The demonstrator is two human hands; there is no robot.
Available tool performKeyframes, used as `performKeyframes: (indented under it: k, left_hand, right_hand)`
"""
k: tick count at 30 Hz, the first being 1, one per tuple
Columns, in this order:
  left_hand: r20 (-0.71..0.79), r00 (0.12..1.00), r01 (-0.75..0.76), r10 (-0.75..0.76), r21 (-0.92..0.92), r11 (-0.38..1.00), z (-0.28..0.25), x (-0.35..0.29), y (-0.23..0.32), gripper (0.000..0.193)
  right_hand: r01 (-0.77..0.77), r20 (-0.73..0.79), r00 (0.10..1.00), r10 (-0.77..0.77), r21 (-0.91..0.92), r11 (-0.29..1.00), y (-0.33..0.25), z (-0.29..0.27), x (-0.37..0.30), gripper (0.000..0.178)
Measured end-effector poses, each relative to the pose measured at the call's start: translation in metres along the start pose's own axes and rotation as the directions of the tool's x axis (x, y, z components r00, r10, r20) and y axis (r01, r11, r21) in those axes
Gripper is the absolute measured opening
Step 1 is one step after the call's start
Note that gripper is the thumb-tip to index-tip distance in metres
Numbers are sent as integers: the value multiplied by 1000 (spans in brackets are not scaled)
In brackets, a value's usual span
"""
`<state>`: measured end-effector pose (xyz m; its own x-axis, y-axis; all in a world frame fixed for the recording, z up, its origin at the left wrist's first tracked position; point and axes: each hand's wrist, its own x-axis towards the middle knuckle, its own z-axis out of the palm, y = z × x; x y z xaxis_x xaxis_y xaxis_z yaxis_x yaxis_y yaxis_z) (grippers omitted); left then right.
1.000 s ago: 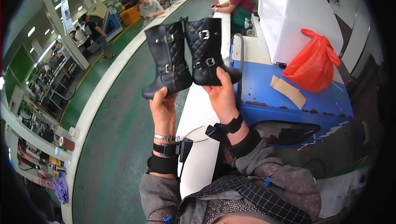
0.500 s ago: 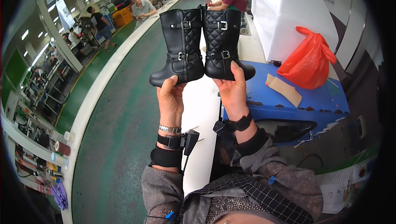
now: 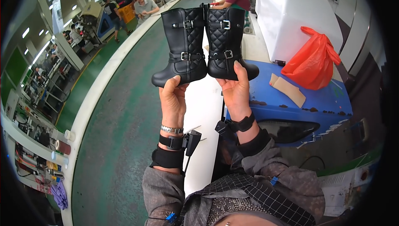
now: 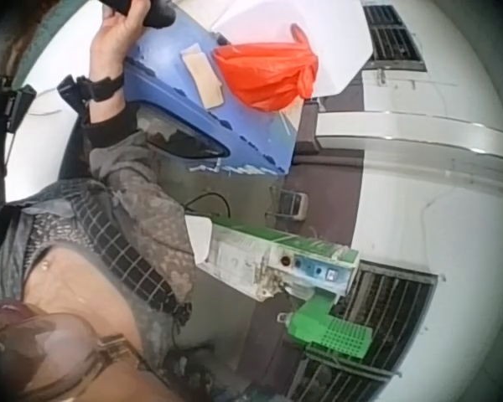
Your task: Inspecting and comparing finished black boots on a conveyor belt in a factory setting.
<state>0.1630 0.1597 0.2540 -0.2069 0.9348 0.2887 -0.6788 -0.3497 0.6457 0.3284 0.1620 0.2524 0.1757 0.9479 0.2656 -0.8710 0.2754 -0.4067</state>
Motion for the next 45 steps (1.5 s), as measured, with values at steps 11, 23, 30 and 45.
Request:
performKeyframes:
  k: [11,23,30,45]
  left_hand:
    - [51,966,242,-253,-517,821,-21,-18,-4,40]
    - [-339,909,-43,-241,-653,756,-124,-87,11,38]
    - [-238,934,-71,-265,-853,517,-153,-120,32,62]
    - [-218,887,-26,-407,-903,429,-134,-132,4,45]
  right_hand:
    - [-118,100,987,127,-91,989,2,-2,-14,41]
    - [-268,96,942,321,-359,894,40,-65,-69,26]
    - [-620,-18,591,806,-649,440,83,-140,-92,35]
    - [265,393,820,417,-905,334,112,-70,-104,54]
